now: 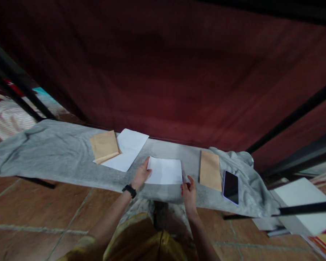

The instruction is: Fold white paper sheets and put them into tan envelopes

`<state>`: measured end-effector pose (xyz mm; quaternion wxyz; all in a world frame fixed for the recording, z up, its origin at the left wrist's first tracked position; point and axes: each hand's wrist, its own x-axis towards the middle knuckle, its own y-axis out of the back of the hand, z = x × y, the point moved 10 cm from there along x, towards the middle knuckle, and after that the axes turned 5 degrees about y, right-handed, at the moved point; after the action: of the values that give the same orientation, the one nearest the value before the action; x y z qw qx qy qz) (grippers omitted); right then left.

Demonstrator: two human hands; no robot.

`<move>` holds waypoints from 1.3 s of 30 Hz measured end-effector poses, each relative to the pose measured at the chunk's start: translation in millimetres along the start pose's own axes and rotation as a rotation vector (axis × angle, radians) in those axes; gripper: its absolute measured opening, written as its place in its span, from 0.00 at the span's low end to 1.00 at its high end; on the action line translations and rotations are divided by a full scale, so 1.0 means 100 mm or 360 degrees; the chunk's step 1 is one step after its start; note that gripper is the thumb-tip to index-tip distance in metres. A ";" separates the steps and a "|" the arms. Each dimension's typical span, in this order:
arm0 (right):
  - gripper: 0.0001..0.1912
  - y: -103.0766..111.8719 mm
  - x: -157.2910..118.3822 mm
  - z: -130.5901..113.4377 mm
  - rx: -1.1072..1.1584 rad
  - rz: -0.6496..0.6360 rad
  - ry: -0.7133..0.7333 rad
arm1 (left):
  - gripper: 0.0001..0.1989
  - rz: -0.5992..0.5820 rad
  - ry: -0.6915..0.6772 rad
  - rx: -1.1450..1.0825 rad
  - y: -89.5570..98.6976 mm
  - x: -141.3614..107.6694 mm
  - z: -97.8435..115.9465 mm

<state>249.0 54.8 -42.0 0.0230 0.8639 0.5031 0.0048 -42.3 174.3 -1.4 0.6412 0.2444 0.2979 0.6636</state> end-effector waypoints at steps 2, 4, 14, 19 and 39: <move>0.31 -0.02 0.00 -0.11 -0.0079 -0.0014 0.0094 | 0.34 -0.0058 -0.0052 0.0171 -0.03 -0.02 0.03; 0.28 -0.17 0.05 -0.26 -0.0189 -0.0104 0.0239 | 0.31 0.0029 -0.0101 0.0381 -0.02 -0.07 0.09; 0.26 -1.56 0.17 -0.41 -0.1353 -0.0773 0.0961 | 0.28 -0.0043 -0.0575 0.0976 -0.76 -0.34 0.53; 0.27 -1.54 0.23 -0.19 -0.1752 -0.0816 0.1007 | 0.28 -0.0010 -0.0609 0.1011 -0.80 -0.27 0.46; 0.31 -1.07 0.53 -0.08 -0.1949 -0.0562 0.0943 | 0.28 0.0108 -0.0682 0.0867 -0.93 -0.18 0.62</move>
<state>181.7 154.0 -39.9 0.3676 0.5634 0.5277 0.5187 67.6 161.5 -22.7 0.5779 0.5502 0.3144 0.5143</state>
